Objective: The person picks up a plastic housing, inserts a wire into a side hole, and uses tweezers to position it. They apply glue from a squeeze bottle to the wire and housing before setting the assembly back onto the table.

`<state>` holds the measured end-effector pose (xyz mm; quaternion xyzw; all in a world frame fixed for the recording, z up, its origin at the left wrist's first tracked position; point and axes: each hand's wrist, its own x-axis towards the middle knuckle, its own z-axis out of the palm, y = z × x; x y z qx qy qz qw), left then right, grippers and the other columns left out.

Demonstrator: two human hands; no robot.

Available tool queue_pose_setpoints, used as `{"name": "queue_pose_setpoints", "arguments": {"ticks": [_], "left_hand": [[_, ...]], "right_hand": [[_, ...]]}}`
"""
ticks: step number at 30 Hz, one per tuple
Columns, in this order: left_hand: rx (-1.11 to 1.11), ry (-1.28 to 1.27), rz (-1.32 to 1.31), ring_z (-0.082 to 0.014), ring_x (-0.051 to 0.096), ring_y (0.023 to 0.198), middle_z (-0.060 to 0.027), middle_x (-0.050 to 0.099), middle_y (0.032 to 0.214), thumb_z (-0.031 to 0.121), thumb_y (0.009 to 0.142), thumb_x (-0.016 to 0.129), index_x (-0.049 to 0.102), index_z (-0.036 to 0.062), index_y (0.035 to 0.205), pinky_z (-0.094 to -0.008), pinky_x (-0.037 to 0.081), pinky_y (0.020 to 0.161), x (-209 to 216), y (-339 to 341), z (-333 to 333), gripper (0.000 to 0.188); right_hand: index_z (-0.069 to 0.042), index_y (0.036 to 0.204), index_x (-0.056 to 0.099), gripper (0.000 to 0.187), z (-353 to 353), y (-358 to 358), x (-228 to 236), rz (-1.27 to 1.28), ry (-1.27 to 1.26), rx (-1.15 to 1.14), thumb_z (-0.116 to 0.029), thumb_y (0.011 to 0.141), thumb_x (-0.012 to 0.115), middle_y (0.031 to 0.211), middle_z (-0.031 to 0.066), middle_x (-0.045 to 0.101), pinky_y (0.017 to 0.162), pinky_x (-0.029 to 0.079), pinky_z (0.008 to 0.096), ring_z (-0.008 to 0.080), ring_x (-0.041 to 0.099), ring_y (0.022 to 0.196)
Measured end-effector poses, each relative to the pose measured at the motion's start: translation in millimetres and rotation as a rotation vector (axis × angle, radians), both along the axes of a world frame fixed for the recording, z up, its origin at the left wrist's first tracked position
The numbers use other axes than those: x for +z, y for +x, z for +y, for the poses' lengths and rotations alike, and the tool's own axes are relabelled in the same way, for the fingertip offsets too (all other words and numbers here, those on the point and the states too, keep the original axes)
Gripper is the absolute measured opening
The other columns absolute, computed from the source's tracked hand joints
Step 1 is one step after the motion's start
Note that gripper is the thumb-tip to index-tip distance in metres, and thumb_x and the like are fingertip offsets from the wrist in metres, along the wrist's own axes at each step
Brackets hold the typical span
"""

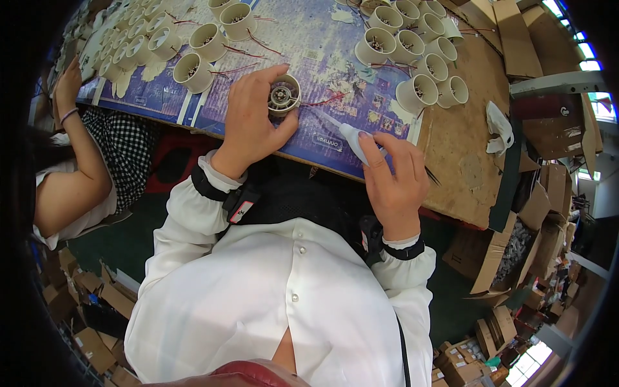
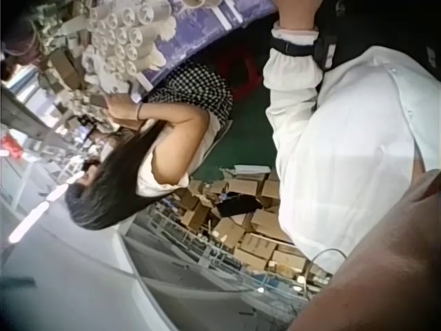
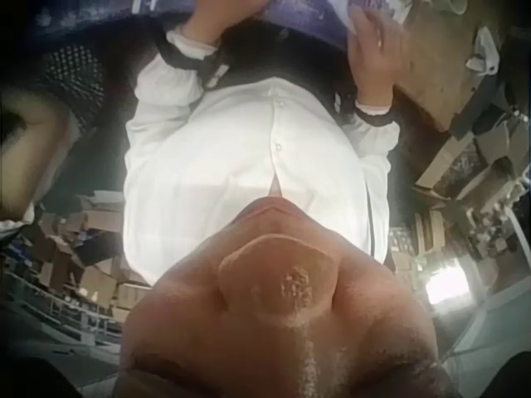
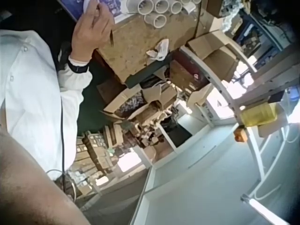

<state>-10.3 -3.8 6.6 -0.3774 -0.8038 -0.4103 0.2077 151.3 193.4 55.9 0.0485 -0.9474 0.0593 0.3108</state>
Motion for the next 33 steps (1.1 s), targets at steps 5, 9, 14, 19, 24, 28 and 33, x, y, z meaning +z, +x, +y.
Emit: {"name": "queue_pose_setpoints", "arguments": {"ticks": [5, 9, 14, 19, 24, 28, 33], "left_hand": [[0.006, 0.000, -0.002, -0.0334, 0.056, 0.108, -0.0125, 0.061, 0.115, 0.015, 0.071, 0.072, 0.054, 0.0074, 0.130, -0.0443, 0.040, 0.096, -1, 0, 1, 0.062], [0.004, -0.004, -0.019, -0.0342, 0.056, 0.107, -0.0132, 0.061, 0.114, 0.015, 0.072, 0.073, 0.054, 0.0069, 0.130, -0.0441, 0.041, 0.097, 0, 0, 1, 0.062], [-0.004, -0.008, -0.030, -0.0339, 0.056, 0.106, -0.0134, 0.060, 0.114, 0.020, 0.073, 0.073, 0.054, 0.0065, 0.130, -0.0446, 0.040, 0.095, 2, -1, -4, 0.061], [-0.001, -0.026, -0.025, -0.0346, 0.056, 0.106, -0.0132, 0.061, 0.115, 0.024, 0.077, 0.074, 0.055, 0.0056, 0.129, -0.0444, 0.040, 0.095, 3, -3, -6, 0.059], [0.087, -0.090, -0.018, -0.0362, 0.051, 0.115, -0.0126, 0.060, 0.121, 0.027, 0.083, 0.073, 0.059, 0.0097, 0.128, -0.0488, 0.037, 0.099, 11, -5, -15, 0.050], [0.342, -0.303, 0.175, -0.0404, 0.041, 0.129, -0.0152, 0.054, 0.134, 0.027, 0.086, 0.071, 0.061, 0.0156, 0.131, -0.0530, 0.031, 0.106, 19, -13, -40, 0.048], [0.433, -0.306, 0.153, -0.0506, 0.024, 0.140, -0.0247, 0.038, 0.150, 0.028, 0.089, 0.069, 0.058, 0.0192, 0.138, -0.0570, 0.021, 0.115, 2, -41, -62, 0.052]], "right_hand": [[-0.014, 0.114, 0.072, 0.056, 5, 2, -5, 0.003, -0.055, -0.018, 0.005, 0.062, 0.079, 0.106, 0.0054, 0.066, 0.080, 0.053, 0.0370, 0.0271, 0.062, 0.094], [-0.013, 0.112, 0.072, 0.047, 15, 6, -14, 0.016, -0.201, -0.029, 0.005, 0.068, 0.079, 0.106, 0.0067, 0.066, 0.080, 0.052, 0.0367, 0.0288, 0.062, 0.093], [-0.004, 0.118, 0.066, 0.030, 31, 22, -34, 0.015, -0.659, -0.077, -0.001, 0.088, 0.072, 0.110, 0.0093, 0.066, 0.082, 0.050, 0.0315, 0.0202, 0.062, 0.096], [0.000, 0.130, 0.057, 0.034, 49, 34, -41, 0.001, -1.659, 0.021, -0.013, 0.099, 0.063, 0.110, 0.0075, 0.065, 0.074, 0.048, 0.0251, 0.0133, 0.061, 0.091], [0.002, 0.136, 0.052, 0.041, 49, 29, -36, 0.029, -1.826, 0.150, -0.013, 0.099, 0.063, 0.111, 0.0099, 0.066, 0.078, 0.051, 0.0263, 0.0139, 0.063, 0.093], [0.002, 0.135, 0.052, 0.040, 47, 30, -40, 0.045, -1.858, 0.170, -0.015, 0.100, 0.062, 0.109, 0.0081, 0.063, 0.076, 0.047, 0.0259, 0.0144, 0.060, 0.094], [0.002, 0.136, 0.051, 0.042, 46, 31, -38, 0.068, -1.891, 0.195, -0.010, 0.098, 0.063, 0.110, 0.0083, 0.063, 0.084, 0.048, 0.0265, 0.0159, 0.061, 0.100]]}}
